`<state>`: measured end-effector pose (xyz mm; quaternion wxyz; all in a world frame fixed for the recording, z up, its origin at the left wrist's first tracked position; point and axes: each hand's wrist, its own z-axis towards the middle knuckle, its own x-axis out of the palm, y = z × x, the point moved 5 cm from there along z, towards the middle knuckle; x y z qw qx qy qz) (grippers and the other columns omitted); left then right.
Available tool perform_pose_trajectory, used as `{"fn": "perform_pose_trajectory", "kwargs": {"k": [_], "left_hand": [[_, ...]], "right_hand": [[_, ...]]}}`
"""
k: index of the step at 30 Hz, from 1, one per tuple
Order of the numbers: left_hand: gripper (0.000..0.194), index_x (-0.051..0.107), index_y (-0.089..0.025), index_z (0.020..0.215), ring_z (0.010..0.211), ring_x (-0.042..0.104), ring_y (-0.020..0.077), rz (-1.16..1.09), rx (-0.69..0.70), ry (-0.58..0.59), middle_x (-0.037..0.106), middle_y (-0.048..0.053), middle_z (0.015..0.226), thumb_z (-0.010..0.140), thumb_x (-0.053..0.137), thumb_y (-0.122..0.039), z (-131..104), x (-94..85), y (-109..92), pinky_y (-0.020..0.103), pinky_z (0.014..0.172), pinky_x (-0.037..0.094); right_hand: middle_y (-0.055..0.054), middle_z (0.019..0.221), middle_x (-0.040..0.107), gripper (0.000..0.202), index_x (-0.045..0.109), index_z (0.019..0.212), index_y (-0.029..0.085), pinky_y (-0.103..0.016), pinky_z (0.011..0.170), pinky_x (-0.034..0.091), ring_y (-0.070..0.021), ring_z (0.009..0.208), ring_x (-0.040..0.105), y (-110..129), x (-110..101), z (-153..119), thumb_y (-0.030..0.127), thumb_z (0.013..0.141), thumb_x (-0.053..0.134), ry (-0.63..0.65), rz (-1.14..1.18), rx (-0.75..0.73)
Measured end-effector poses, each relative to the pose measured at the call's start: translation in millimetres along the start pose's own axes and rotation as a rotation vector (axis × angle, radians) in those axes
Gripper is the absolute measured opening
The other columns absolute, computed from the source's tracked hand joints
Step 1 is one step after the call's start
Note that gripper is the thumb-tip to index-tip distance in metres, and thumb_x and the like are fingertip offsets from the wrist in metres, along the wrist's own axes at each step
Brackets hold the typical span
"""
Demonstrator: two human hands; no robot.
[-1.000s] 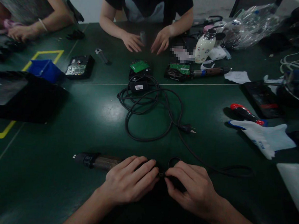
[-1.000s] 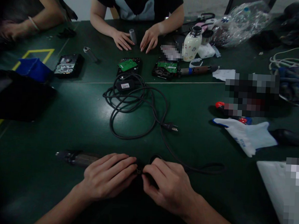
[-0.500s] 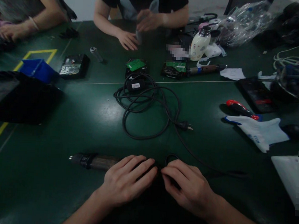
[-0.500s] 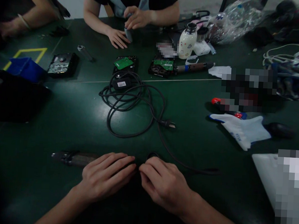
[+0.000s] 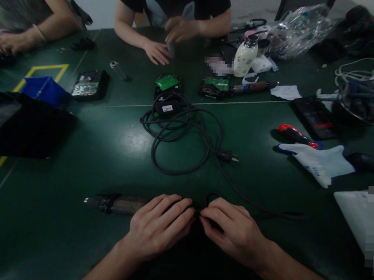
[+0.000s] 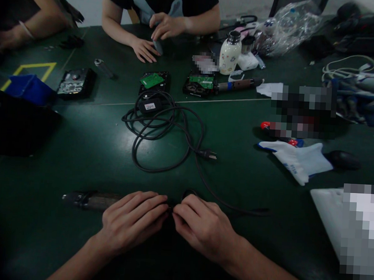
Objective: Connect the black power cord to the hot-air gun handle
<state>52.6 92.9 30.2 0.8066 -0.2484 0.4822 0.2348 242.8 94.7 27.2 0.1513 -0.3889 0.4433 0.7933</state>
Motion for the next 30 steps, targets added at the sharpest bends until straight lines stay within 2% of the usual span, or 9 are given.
{"fn": "perform_pose_trajectory", "kwargs": {"k": [7, 13, 18, 23, 27, 30], "left_hand": [[0.034, 0.071, -0.023, 0.127, 0.112, 0.071, 0.0225, -0.011, 0.030, 0.029, 0.074, 0.004, 0.131, 0.093, 0.074, -0.028, -4.5, 2.5, 0.2, 0.037, 0.099, 0.056], [0.024, 0.073, -0.022, 0.117, 0.111, 0.070, 0.0208, -0.005, 0.003, 0.007, 0.075, 0.003, 0.127, 0.093, 0.073, -0.021, -2.3, 1.0, -0.1, 0.035, 0.098, 0.055], [0.028, 0.073, -0.023, 0.123, 0.111, 0.070, 0.0213, -0.016, 0.019, 0.021, 0.075, 0.004, 0.127, 0.094, 0.071, -0.025, -1.2, 0.3, -1.2, 0.036, 0.099, 0.055], [0.025, 0.073, -0.021, 0.118, 0.110, 0.070, 0.0216, -0.012, 0.001, 0.013, 0.075, 0.002, 0.128, 0.093, 0.073, -0.021, -2.5, 1.8, -0.3, 0.037, 0.099, 0.054], [0.031, 0.072, -0.023, 0.125, 0.110, 0.070, 0.0233, -0.018, 0.016, 0.031, 0.073, 0.002, 0.131, 0.094, 0.072, -0.024, -1.2, 2.2, -1.7, 0.039, 0.098, 0.054], [0.025, 0.073, -0.021, 0.119, 0.109, 0.070, 0.0222, -0.014, 0.010, 0.015, 0.075, 0.003, 0.128, 0.095, 0.072, -0.022, 0.2, 0.8, -1.8, 0.037, 0.097, 0.054]], "right_hand": [[-0.001, 0.091, 0.071, 0.013, 0.069, 0.105, 0.023, -0.024, 0.067, 0.048, -0.0128, 0.083, 0.069, -0.8, 1.3, -0.5, 0.019, 0.103, 0.056, 0.026, 0.006, 0.019], [-0.001, 0.095, 0.070, 0.012, 0.069, 0.107, 0.023, -0.024, 0.069, 0.049, -0.0128, 0.086, 0.069, -2.6, 3.3, -2.7, 0.021, 0.103, 0.057, 0.036, 0.006, 0.034], [-0.001, 0.094, 0.070, 0.012, 0.069, 0.106, 0.023, -0.024, 0.069, 0.049, -0.0129, 0.085, 0.069, -1.7, 3.0, -2.1, 0.021, 0.103, 0.057, 0.039, 0.007, 0.030], [-0.002, 0.095, 0.070, 0.014, 0.069, 0.107, 0.023, -0.024, 0.068, 0.049, -0.0131, 0.085, 0.069, -0.8, 1.7, -0.9, 0.022, 0.104, 0.056, 0.050, 0.006, 0.042], [-0.002, 0.094, 0.069, 0.014, 0.069, 0.105, 0.023, -0.025, 0.067, 0.048, -0.0131, 0.084, 0.069, -1.0, 2.0, -1.1, 0.023, 0.104, 0.054, 0.053, 0.004, 0.042], [-0.001, 0.095, 0.069, 0.013, 0.068, 0.107, 0.023, -0.025, 0.067, 0.048, -0.0132, 0.085, 0.069, -1.3, 2.7, -1.4, 0.022, 0.104, 0.056, 0.067, 0.006, 0.041]]}}
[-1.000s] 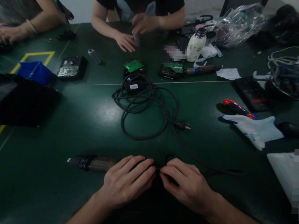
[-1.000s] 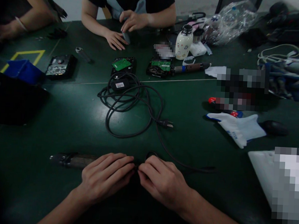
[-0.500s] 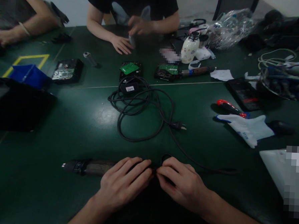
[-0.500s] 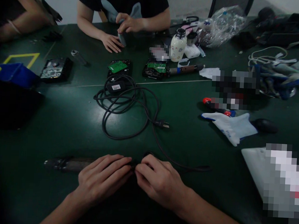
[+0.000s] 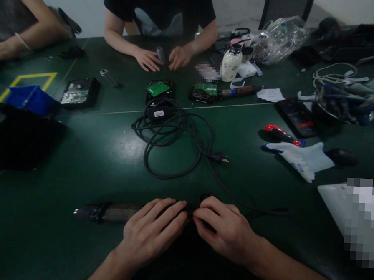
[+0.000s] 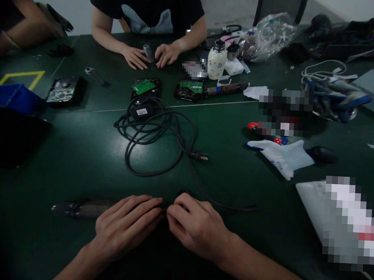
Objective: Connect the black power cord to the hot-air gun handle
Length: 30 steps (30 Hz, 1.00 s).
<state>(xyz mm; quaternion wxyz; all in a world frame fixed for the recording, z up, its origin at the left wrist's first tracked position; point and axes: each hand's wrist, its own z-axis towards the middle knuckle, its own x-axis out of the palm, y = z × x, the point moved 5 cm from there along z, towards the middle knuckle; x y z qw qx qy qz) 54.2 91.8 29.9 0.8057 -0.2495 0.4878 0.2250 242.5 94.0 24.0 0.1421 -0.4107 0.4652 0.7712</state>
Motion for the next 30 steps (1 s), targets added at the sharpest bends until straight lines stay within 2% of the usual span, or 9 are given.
{"fn": "perform_pose_trajectory", "kwargs": {"k": [3, 8, 20, 30], "left_hand": [[0.024, 0.073, -0.021, 0.118, 0.108, 0.070, 0.0211, 0.008, -0.014, -0.008, 0.075, 0.003, 0.126, 0.094, 0.073, -0.021, -0.6, 0.2, 0.8, 0.036, 0.097, 0.054], [0.035, 0.071, -0.023, 0.128, 0.112, 0.069, 0.0225, 0.021, 0.012, 0.020, 0.072, 0.002, 0.133, 0.093, 0.074, -0.020, -4.6, 3.5, 0.8, 0.038, 0.101, 0.052], [0.024, 0.073, -0.020, 0.115, 0.105, 0.071, 0.0210, 0.000, -0.023, -0.028, 0.076, 0.002, 0.124, 0.091, 0.075, -0.023, 2.5, -1.4, -0.7, 0.036, 0.094, 0.054], [0.028, 0.071, -0.021, 0.120, 0.108, 0.070, 0.0218, 0.022, -0.007, -0.003, 0.075, 0.002, 0.126, 0.093, 0.073, -0.024, 1.1, -0.2, -1.1, 0.038, 0.095, 0.054]], "right_hand": [[-0.002, 0.097, 0.069, 0.013, 0.067, 0.109, 0.024, -0.025, 0.069, 0.048, -0.0136, 0.088, 0.069, -0.3, -0.3, 0.3, 0.022, 0.103, 0.056, 0.012, 0.006, 0.008], [-0.002, 0.101, 0.069, 0.017, 0.067, 0.115, 0.024, -0.024, 0.071, 0.050, -0.0135, 0.092, 0.069, 0.4, -1.0, 1.2, 0.021, 0.103, 0.056, 0.037, 0.006, -0.008], [-0.003, 0.101, 0.070, 0.015, 0.067, 0.111, 0.023, -0.025, 0.069, 0.049, -0.0145, 0.089, 0.069, -2.5, 1.1, 1.2, 0.020, 0.103, 0.055, 0.016, 0.059, 0.028], [-0.004, 0.101, 0.069, 0.012, 0.067, 0.110, 0.023, -0.025, 0.071, 0.050, -0.0150, 0.091, 0.069, -2.0, -0.8, 3.2, 0.020, 0.102, 0.058, 0.016, 0.081, 0.036]]}}
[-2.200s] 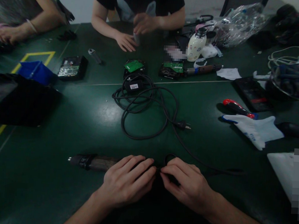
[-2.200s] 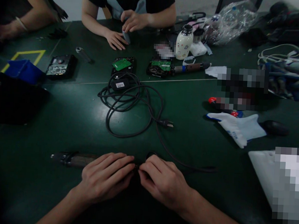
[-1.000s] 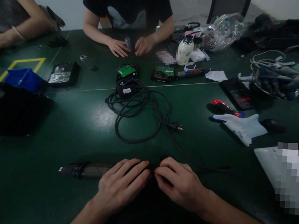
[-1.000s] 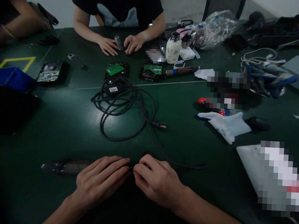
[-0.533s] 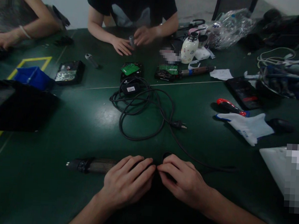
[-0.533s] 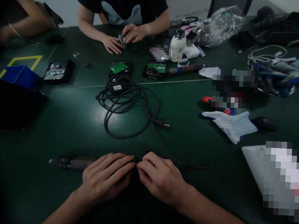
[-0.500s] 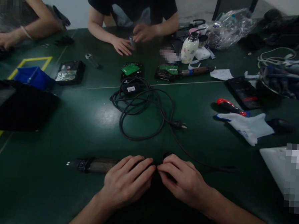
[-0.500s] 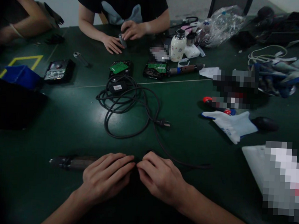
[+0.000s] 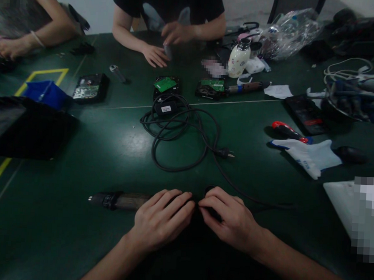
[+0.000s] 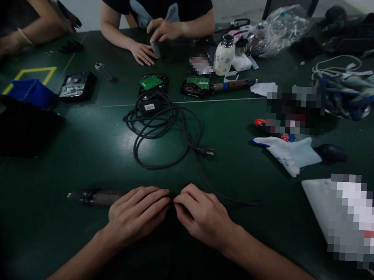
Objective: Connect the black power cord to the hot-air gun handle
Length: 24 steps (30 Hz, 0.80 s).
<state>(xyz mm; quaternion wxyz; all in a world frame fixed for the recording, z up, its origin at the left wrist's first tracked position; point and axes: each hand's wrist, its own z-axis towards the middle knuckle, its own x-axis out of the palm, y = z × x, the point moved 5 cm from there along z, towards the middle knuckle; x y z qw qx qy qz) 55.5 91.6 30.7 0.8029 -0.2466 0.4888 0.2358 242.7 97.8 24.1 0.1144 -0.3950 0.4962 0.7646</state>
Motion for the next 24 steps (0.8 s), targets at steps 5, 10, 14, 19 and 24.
{"fn": "perform_pose_trajectory", "kwargs": {"k": [5, 10, 14, 19, 24], "left_hand": [[0.028, 0.071, -0.021, 0.120, 0.106, 0.071, 0.0214, 0.014, -0.003, 0.012, 0.076, 0.002, 0.124, 0.092, 0.073, -0.025, 1.1, 0.7, -0.2, 0.037, 0.094, 0.055], [0.029, 0.071, -0.022, 0.120, 0.106, 0.071, 0.0211, 0.030, -0.001, 0.015, 0.075, 0.002, 0.125, 0.091, 0.074, -0.026, -0.4, 1.6, 0.4, 0.037, 0.094, 0.055], [0.029, 0.071, -0.023, 0.119, 0.105, 0.071, 0.0207, 0.036, -0.007, 0.023, 0.075, 0.002, 0.124, 0.091, 0.074, -0.027, -0.4, 1.9, 0.8, 0.037, 0.092, 0.055], [0.031, 0.070, -0.022, 0.122, 0.107, 0.071, 0.0205, -0.001, -0.015, 0.028, 0.075, 0.002, 0.125, 0.091, 0.073, -0.026, 1.9, -1.0, 0.5, 0.036, 0.093, 0.055], [0.026, 0.071, -0.021, 0.116, 0.105, 0.071, 0.0196, -0.002, -0.024, 0.000, 0.076, 0.001, 0.122, 0.091, 0.075, -0.024, 2.3, -2.1, -0.4, 0.035, 0.094, 0.055]], "right_hand": [[-0.004, 0.101, 0.069, 0.012, 0.066, 0.111, 0.023, -0.025, 0.073, 0.051, -0.0150, 0.091, 0.068, 0.4, -0.4, 0.7, 0.021, 0.103, 0.058, -0.001, 0.003, -0.007], [-0.003, 0.102, 0.068, 0.012, 0.066, 0.111, 0.023, -0.025, 0.073, 0.051, -0.0148, 0.091, 0.068, -1.2, 1.1, 0.4, 0.021, 0.102, 0.059, 0.012, 0.008, 0.004], [-0.004, 0.103, 0.068, 0.012, 0.066, 0.112, 0.023, -0.024, 0.073, 0.052, -0.0145, 0.090, 0.067, -2.6, 2.3, -0.2, 0.022, 0.102, 0.060, 0.013, 0.015, 0.000], [-0.004, 0.102, 0.068, 0.012, 0.067, 0.111, 0.022, -0.024, 0.071, 0.052, -0.0146, 0.090, 0.068, -2.8, 1.7, 0.0, 0.022, 0.102, 0.060, 0.004, 0.018, 0.000], [-0.004, 0.101, 0.069, 0.012, 0.067, 0.111, 0.022, -0.024, 0.071, 0.053, -0.0146, 0.090, 0.068, -1.3, 0.0, 0.8, 0.021, 0.102, 0.060, -0.002, 0.008, -0.007]]}}
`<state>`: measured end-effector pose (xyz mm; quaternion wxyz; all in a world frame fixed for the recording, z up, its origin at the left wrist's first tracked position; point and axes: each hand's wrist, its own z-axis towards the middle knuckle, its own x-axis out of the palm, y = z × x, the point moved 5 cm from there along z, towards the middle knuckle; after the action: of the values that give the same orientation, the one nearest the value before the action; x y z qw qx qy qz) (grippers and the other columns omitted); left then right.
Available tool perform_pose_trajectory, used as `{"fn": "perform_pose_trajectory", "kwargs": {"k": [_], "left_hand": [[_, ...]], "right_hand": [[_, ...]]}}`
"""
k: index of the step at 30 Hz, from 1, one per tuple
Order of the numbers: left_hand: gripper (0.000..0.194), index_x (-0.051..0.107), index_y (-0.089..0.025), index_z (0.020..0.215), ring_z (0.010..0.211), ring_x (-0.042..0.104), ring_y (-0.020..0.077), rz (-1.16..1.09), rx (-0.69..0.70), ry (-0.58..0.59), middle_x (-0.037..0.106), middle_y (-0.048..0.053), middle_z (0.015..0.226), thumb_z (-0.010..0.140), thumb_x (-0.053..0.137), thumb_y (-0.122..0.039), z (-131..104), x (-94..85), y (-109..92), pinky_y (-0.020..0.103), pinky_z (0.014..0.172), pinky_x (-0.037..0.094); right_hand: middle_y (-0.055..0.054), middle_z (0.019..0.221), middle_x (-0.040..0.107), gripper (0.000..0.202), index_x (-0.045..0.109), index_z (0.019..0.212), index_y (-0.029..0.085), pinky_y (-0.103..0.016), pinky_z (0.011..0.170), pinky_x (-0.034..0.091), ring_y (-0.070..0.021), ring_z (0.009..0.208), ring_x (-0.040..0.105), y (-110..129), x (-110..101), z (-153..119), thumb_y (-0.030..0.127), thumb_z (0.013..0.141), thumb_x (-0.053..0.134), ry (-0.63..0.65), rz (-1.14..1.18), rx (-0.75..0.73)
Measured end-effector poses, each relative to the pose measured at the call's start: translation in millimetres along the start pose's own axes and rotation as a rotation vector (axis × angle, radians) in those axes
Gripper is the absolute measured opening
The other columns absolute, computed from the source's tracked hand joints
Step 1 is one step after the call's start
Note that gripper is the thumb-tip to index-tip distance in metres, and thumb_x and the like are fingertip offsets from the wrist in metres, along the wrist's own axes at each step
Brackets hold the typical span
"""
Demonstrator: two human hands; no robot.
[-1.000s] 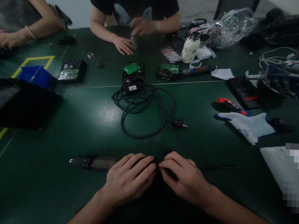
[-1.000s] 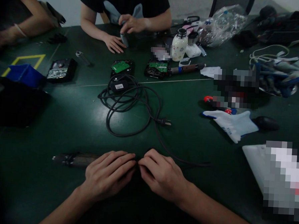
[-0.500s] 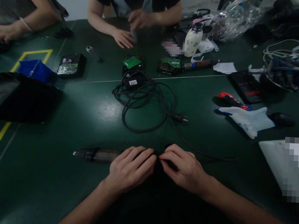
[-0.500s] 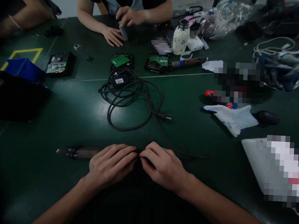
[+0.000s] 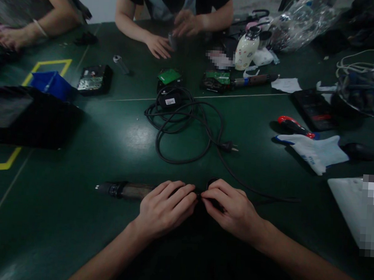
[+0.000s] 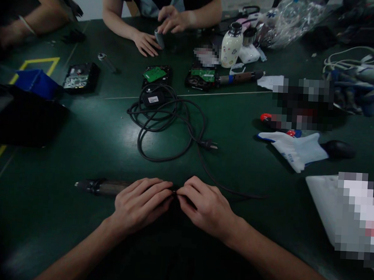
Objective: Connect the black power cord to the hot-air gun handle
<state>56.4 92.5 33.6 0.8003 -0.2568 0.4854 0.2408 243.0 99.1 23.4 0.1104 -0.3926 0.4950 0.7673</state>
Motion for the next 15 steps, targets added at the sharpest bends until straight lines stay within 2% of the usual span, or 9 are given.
{"fn": "perform_pose_trajectory", "kwargs": {"k": [11, 15], "left_hand": [[0.024, 0.072, -0.022, 0.115, 0.109, 0.070, 0.0210, -0.015, -0.010, -0.013, 0.076, 0.002, 0.124, 0.091, 0.076, -0.022, -2.4, 0.2, 0.4, 0.036, 0.096, 0.054], [0.029, 0.071, -0.023, 0.121, 0.111, 0.070, 0.0225, -0.032, 0.013, 0.008, 0.074, 0.002, 0.130, 0.092, 0.074, -0.025, -3.7, 1.6, -0.3, 0.038, 0.096, 0.055]], "right_hand": [[-0.004, 0.100, 0.069, 0.012, 0.067, 0.109, 0.023, -0.023, 0.070, 0.052, -0.0145, 0.089, 0.068, 0.3, 0.0, -0.2, 0.018, 0.100, 0.060, 0.006, 0.017, 0.003], [-0.004, 0.100, 0.069, 0.010, 0.067, 0.107, 0.022, -0.024, 0.070, 0.051, -0.0147, 0.089, 0.068, 0.5, 0.0, 0.1, 0.019, 0.100, 0.060, 0.013, 0.013, 0.007]]}}
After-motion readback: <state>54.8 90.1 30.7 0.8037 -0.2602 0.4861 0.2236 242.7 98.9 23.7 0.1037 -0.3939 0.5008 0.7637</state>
